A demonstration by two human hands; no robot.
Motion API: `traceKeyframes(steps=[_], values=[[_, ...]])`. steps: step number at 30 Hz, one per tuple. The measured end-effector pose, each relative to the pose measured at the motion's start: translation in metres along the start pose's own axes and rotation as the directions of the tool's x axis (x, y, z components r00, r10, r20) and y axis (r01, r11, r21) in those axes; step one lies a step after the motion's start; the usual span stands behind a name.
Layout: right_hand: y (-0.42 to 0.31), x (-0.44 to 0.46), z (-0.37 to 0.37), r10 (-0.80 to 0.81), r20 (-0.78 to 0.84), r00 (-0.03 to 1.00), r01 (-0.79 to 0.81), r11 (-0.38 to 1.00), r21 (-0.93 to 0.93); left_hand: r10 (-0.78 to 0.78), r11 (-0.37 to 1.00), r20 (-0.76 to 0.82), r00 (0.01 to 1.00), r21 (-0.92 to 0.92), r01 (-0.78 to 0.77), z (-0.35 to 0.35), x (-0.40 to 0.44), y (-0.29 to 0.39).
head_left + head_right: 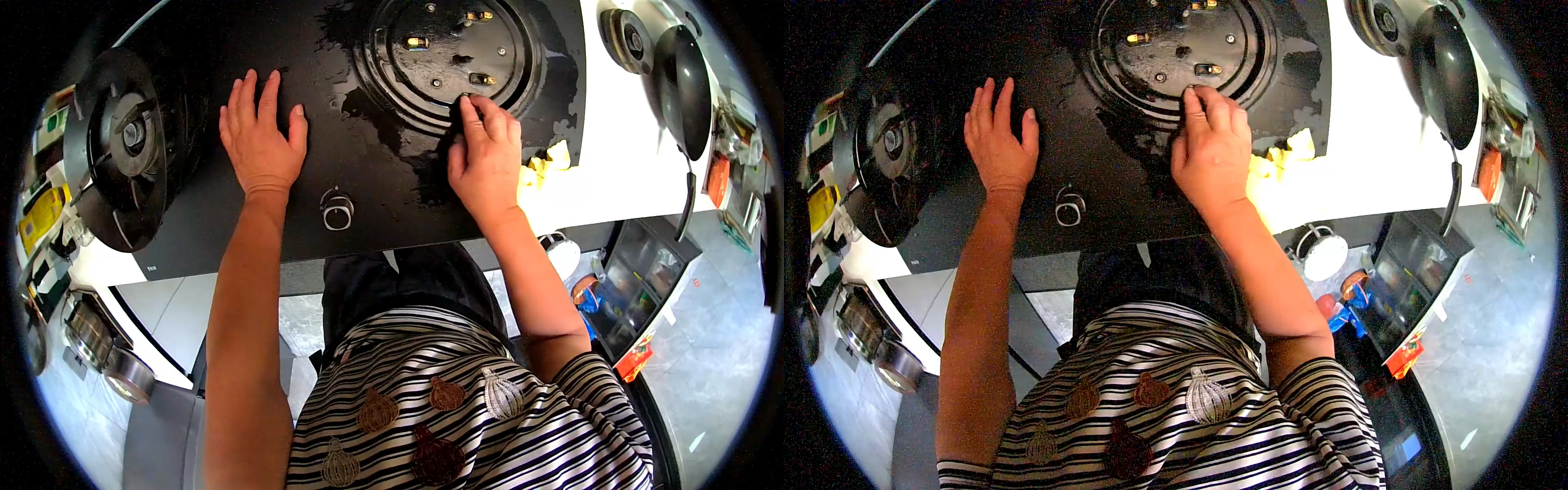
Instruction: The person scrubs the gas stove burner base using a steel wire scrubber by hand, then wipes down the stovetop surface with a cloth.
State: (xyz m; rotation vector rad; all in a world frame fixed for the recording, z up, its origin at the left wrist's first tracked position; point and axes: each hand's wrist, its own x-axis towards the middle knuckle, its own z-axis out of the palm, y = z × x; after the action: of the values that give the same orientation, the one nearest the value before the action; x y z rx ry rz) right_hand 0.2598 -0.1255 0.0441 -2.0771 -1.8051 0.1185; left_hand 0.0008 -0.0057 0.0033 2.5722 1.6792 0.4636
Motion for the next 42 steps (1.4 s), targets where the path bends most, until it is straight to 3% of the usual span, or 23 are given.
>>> traceKeyframes(steps=[5, 12, 15, 19, 24, 27, 38, 42], values=[[0.016, 0.018, 0.005, -0.09, -0.055, 0.994, 0.086, 0.994, -0.074, -0.003, 1.0, -0.001, 1.0, 0.012, 0.003, 0.001, 0.003, 0.0], [0.011, 0.028, 0.009, -0.137, -0.192, 0.972, 0.088, 0.966, -0.242, 0.016, 1.0, -0.01, 1.0, 0.011, -0.016, 0.001, 0.004, -0.003], [-0.001, 0.019, -0.007, -0.017, -0.125, 0.992, -0.004, 0.986, -0.168, 0.016, 1.0, 0.003, 1.0, 0.014, -0.016, 0.0, 0.005, -0.004], [0.008, 0.015, 0.008, -0.071, -0.118, 0.991, 0.074, 0.997, 0.023, 0.005, 1.0, -0.001, 1.0, 0.006, -0.005, 0.001, 0.004, -0.003], [0.01, 0.033, 0.026, -0.113, -0.143, 0.983, 0.105, 0.992, -0.064, 0.001, 1.0, 0.014, 1.0, 0.014, -0.001, 0.001, 0.001, -0.001], [0.003, 0.04, 0.024, -0.082, -0.162, 0.983, 0.045, 0.974, -0.223, 0.004, 1.0, -0.006, 1.0, 0.011, -0.004, 0.003, 0.005, -0.003], [0.0, 0.03, 0.024, -0.113, -0.077, 0.991, 0.086, 0.955, -0.285, 0.018, 1.0, -0.001, 1.0, 0.019, -0.018, 0.001, 0.005, -0.003], [-0.007, 0.015, 0.021, -0.067, -0.047, 0.997, 0.054, 0.973, -0.223, 0.002, 1.0, 0.002, 1.0, 0.012, -0.002, 0.002, 0.002, -0.004]])
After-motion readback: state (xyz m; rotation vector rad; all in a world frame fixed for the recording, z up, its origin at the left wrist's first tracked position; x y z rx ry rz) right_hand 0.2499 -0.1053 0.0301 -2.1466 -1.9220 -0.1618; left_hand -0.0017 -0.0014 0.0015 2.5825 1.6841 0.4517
